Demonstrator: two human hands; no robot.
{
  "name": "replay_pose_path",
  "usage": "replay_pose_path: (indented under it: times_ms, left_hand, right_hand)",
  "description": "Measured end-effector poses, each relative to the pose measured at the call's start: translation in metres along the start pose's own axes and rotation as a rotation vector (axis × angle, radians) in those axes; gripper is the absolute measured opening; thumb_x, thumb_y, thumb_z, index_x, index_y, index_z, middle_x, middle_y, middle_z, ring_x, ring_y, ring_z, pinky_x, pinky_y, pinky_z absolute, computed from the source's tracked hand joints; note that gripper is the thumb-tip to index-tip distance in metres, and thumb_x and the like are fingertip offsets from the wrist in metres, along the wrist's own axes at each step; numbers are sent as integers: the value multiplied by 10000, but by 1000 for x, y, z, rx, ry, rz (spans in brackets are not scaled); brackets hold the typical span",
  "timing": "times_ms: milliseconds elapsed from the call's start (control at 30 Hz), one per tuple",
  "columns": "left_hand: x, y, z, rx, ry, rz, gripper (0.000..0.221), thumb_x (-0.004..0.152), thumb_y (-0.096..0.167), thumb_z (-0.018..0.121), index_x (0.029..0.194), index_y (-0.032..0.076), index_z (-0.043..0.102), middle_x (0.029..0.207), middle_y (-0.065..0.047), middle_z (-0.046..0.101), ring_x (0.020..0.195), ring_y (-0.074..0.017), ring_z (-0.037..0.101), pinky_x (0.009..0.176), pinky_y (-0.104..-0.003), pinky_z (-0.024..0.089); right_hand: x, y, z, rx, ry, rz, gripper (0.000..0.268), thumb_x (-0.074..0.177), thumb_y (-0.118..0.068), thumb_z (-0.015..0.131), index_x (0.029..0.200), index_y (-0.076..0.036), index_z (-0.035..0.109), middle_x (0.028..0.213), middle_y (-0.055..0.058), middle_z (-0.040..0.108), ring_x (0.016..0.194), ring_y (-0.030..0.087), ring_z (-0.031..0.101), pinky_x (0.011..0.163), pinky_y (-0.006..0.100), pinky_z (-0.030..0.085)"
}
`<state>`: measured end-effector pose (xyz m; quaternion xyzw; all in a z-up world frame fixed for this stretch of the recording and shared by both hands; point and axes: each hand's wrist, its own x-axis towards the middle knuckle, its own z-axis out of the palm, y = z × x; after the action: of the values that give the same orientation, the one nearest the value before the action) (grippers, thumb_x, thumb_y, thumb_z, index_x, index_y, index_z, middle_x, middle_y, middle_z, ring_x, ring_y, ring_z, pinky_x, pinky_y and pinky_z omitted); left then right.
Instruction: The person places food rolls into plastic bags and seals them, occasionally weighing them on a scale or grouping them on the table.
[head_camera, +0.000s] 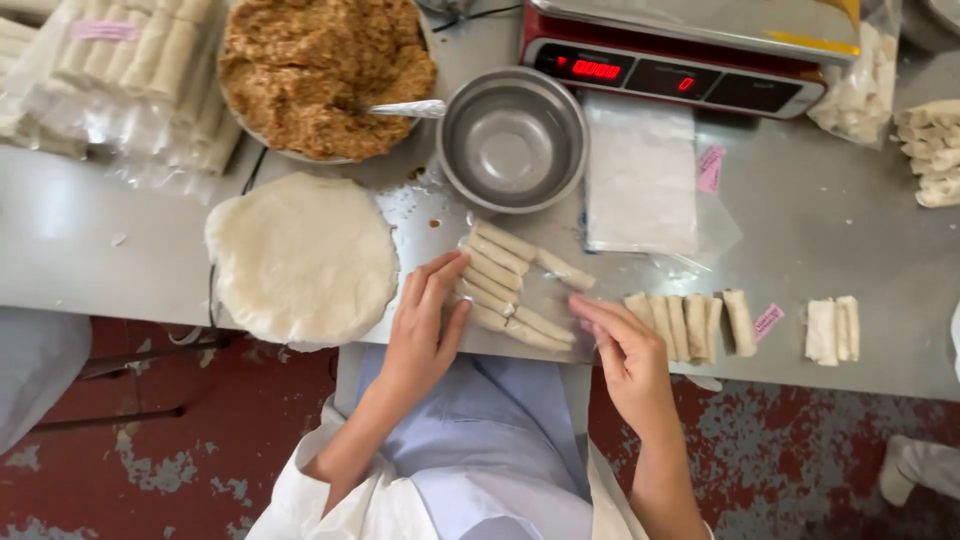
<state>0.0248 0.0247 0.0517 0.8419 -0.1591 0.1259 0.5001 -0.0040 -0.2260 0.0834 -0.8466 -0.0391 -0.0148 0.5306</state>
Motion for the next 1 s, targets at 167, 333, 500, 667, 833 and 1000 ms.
replay_pose_path:
  times_ms: [167,333,500,667,833,1000]
  left_hand:
    - [1,-5,-1,-111,-13,-57,435,982,-18,541,1415,-6,518,1357,-230,561,1237,-458,572,1045,-545,466]
    - [1,-9,1,-111,-30,-74,496,968,11,599,1452,9,492,1386,-225,541,1269,-448,557,1072,-531,457]
    - [-2,-13,7,-68,-45,-83,518,954,37,626,1457,27,505,1363,-191,560,1205,-407,590,1025,-504,486]
    - [-2,-16,10,-39,-45,-66,516,959,43,623,1462,34,507,1354,-179,569,1117,-379,612,986,-466,504]
    - [-3,-16,10,-10,-51,-54,517,966,46,617,1470,32,502,1361,-176,575,1092,-366,615,959,-449,513]
    - [-4,-16,10,-14,-44,-60,517,957,35,628,1461,8,513,1333,-193,592,1072,-367,628,947,-444,523]
  right_hand:
    - [21,9,16,403,-152,201,368,1002,6,485,1332,33,646,1315,220,704,1206,275,666,1040,448,535]
    - [37,1,22,573,-213,335,417,988,-8,526,1395,58,587,1399,224,649,1261,261,624,1082,416,508]
    - [33,6,26,434,-269,295,478,1012,-35,478,1488,-19,513,1389,175,642,1238,204,599,1112,412,491]
    - [32,5,20,420,-354,246,511,999,7,419,1508,26,461,1487,213,560,1368,260,507,1164,476,388]
    - [34,5,21,499,-376,232,533,964,47,433,1495,11,467,1468,175,567,1387,256,494,1172,477,359]
    - [39,-7,18,409,-473,187,527,914,109,439,1401,-3,605,1536,212,461,1429,316,409,1194,507,315]
